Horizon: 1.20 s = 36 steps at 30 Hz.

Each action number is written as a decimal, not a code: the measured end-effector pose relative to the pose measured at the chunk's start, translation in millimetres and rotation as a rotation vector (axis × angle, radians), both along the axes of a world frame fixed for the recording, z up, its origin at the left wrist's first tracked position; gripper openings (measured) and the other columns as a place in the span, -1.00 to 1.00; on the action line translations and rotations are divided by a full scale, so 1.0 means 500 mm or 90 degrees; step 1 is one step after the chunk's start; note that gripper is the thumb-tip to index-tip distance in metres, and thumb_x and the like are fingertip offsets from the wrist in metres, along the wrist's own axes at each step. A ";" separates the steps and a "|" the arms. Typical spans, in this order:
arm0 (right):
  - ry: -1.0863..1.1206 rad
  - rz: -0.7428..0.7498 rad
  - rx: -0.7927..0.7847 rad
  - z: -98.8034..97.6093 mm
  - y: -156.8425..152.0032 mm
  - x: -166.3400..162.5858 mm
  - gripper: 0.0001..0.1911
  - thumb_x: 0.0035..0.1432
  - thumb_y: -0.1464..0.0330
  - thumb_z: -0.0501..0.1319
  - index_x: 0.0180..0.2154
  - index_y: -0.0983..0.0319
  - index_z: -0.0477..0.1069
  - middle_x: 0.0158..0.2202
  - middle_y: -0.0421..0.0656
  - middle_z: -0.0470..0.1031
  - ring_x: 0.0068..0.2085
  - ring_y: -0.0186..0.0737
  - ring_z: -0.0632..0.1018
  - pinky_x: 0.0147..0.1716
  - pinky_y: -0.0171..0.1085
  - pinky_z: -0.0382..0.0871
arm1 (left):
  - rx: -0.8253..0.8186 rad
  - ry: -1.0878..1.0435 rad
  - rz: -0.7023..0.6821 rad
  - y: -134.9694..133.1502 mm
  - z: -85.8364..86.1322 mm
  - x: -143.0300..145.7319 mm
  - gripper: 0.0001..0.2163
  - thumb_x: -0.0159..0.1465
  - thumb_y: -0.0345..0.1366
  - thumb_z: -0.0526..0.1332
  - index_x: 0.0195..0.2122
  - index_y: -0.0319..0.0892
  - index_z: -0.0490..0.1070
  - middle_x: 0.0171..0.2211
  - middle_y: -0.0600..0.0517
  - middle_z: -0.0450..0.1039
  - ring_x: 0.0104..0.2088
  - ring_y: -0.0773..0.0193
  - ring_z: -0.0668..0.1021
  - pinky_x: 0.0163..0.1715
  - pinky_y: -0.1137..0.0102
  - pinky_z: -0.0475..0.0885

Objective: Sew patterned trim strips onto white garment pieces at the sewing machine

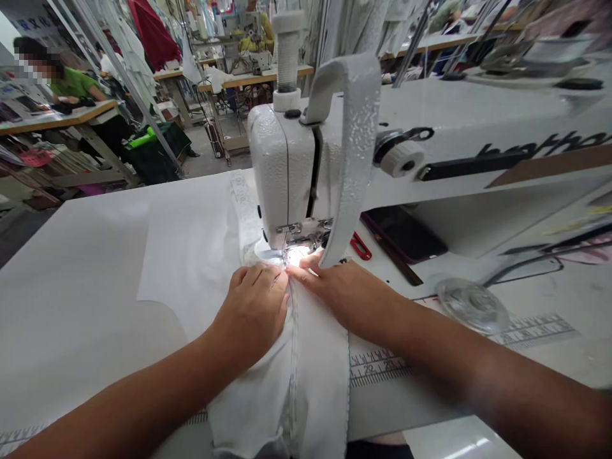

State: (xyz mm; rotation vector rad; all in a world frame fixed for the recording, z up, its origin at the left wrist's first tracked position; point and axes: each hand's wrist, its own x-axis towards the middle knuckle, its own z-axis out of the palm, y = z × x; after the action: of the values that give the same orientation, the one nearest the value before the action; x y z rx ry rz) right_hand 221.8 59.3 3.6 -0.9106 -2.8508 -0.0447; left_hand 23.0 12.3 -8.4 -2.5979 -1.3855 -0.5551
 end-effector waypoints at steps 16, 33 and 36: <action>0.000 0.019 0.050 -0.010 -0.015 -0.011 -0.65 0.14 0.57 0.13 -0.01 0.29 0.37 -0.19 -0.10 0.46 -0.35 -0.21 0.39 -0.41 -0.21 0.10 | -0.028 -0.033 -0.117 -0.010 0.072 -0.032 -0.81 0.35 -0.43 0.07 -0.39 -0.22 0.41 -0.45 -0.01 0.41 -0.37 0.22 0.39 -0.29 0.27 0.33; 0.122 -0.307 -0.205 0.007 0.016 -0.026 -0.71 0.28 0.23 0.09 -0.43 0.23 0.38 -0.50 -0.12 0.40 -0.40 -0.16 0.43 -0.51 -0.28 0.14 | 0.034 0.035 -0.059 0.037 -0.011 -0.019 -0.82 0.33 -0.46 0.07 -0.15 -0.30 0.45 -0.39 -0.04 0.43 -0.36 0.20 0.41 -0.27 0.26 0.39; 0.125 -0.341 -0.210 0.006 0.021 -0.032 -0.76 0.24 0.26 0.13 -0.44 0.21 0.37 -0.54 -0.17 0.36 -0.44 -0.19 0.41 -0.53 -0.30 0.10 | 0.034 0.031 -0.043 0.037 -0.009 -0.014 -0.78 0.35 -0.42 0.06 -0.06 -0.30 0.42 -0.37 -0.05 0.42 -0.35 0.18 0.40 -0.29 0.27 0.39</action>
State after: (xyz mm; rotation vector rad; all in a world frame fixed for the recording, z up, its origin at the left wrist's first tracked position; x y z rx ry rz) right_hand 205.9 69.9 6.7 -1.6185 -2.3955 0.4403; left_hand 16.1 30.9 -13.1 -2.6060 -1.2556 -0.5271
